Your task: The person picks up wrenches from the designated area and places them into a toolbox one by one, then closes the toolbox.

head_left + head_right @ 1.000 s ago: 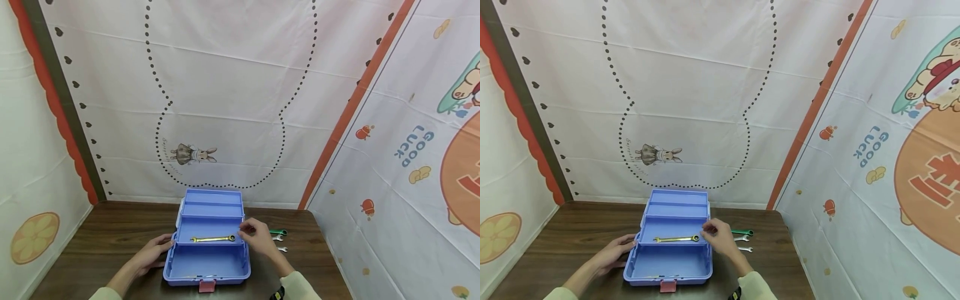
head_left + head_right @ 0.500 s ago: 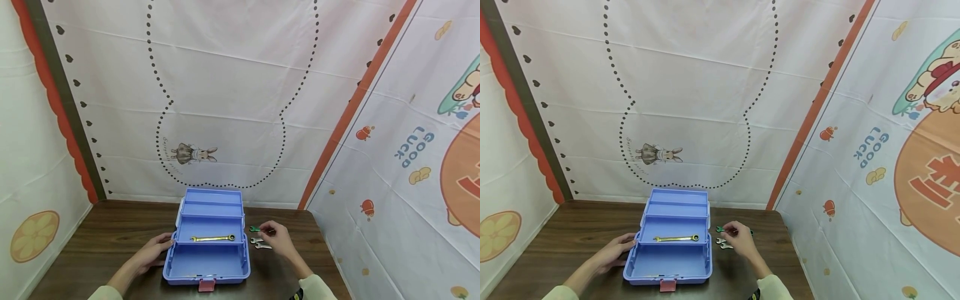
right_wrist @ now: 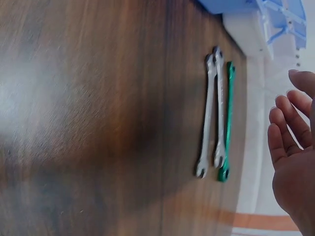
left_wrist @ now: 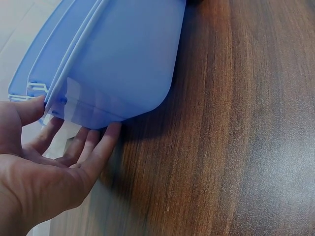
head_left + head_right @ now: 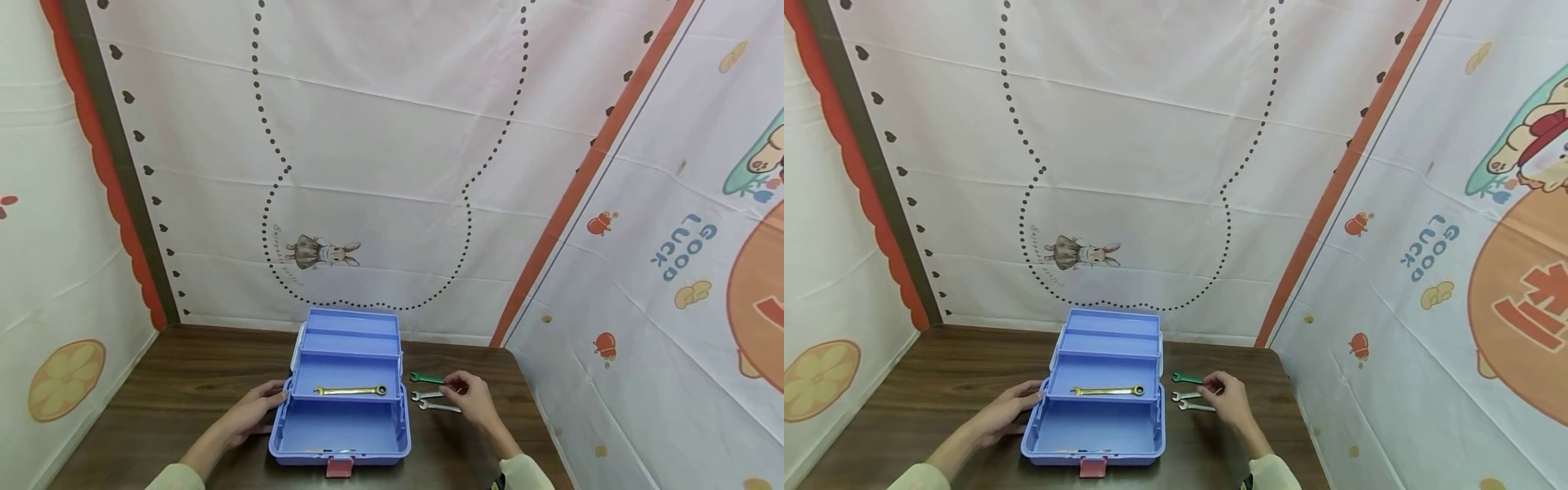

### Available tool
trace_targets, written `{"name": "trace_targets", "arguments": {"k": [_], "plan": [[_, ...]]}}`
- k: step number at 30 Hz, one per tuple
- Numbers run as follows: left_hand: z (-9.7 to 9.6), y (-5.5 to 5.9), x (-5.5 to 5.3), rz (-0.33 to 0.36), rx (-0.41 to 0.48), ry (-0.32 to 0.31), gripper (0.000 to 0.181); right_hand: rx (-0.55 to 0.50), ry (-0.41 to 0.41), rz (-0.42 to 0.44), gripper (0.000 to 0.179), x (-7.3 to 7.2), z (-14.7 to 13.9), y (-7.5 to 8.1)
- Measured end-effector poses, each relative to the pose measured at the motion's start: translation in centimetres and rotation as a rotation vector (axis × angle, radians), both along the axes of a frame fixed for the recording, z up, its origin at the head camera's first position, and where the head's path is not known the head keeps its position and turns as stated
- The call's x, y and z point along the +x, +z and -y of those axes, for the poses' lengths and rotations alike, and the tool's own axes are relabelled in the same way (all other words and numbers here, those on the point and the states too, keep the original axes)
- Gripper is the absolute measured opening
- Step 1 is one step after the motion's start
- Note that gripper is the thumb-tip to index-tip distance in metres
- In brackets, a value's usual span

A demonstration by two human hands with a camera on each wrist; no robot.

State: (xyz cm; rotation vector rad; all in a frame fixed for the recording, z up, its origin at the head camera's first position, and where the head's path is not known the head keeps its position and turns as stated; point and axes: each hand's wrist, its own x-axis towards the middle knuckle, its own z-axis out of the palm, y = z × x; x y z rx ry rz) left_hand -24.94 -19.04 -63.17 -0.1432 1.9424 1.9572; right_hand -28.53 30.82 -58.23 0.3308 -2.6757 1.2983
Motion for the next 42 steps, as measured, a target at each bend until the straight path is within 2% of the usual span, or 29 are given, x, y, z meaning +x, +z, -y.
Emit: {"name": "trace_targets", "arguments": {"k": [12, 19, 24, 35, 42], "plan": [[0.0, -0.2, 0.1, 0.012, -0.004, 0.03, 0.063, -0.019, -0.069, 0.04, 0.021, -0.6, -1.8, -2.3], [0.1, -0.5, 0.1, 0.019, -0.01, 0.04, 0.063, 0.023, -0.093, 0.059, 0.026, -0.8, -1.8, -3.5], [0.2, -0.4, 0.1, 0.018, -0.01, 0.044, 0.063, 0.016, -0.1, 0.083, 0.026, -0.7, -1.7, -4.2], [-0.2, -0.1, 0.2, 0.021, -0.021, 0.06, 0.062, 0.016, -0.099, 0.063, 0.023, -0.3, -1.3, -6.0], [-0.2, -0.1, -0.1, 0.013, -0.018, 0.039, 0.064, 0.029, -0.1, 0.03, 0.021, -0.5, -0.8, -6.7]]}}
